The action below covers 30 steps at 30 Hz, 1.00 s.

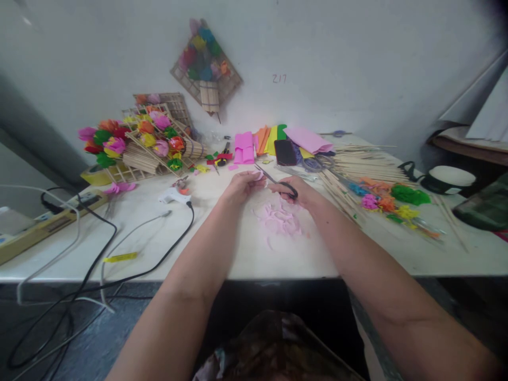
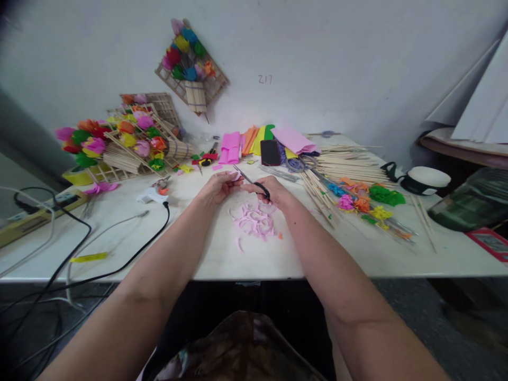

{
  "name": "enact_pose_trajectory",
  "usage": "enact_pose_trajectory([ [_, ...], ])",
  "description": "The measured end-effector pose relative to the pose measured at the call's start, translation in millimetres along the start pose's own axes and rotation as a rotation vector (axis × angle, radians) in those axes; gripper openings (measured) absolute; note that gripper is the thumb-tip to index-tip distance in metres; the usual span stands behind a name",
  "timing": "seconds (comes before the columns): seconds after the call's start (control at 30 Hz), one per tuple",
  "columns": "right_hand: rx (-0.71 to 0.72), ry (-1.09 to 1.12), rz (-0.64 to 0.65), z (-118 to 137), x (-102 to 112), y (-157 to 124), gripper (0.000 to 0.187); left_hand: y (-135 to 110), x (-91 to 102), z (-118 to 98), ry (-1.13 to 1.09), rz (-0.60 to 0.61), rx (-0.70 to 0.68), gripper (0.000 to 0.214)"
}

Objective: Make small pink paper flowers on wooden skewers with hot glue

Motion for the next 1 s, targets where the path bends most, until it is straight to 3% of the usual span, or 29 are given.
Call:
enact_pose_trajectory([
  [0.33,0.001,-0.002,0.041,-2.9,-2.8,1.3,0.036,0.1,-0.9,-0.2,-0.004,0.007,0.002,0.016],
  [1.0,0.022,-0.015,0.005,-3.3,2.6,3.8,0.033,2.3,2.2,0.5,0.031,-0.014,-0.011,0.015],
])
Point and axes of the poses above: each hand's wrist, its own y-axis towards the middle knuckle, its own x-axis out of the back of the hand, z = x × y, the point moved 9 cm from there along y, towards the middle knuckle, and after that the axes turned 4 degrees about z, right-handed, at the moved point
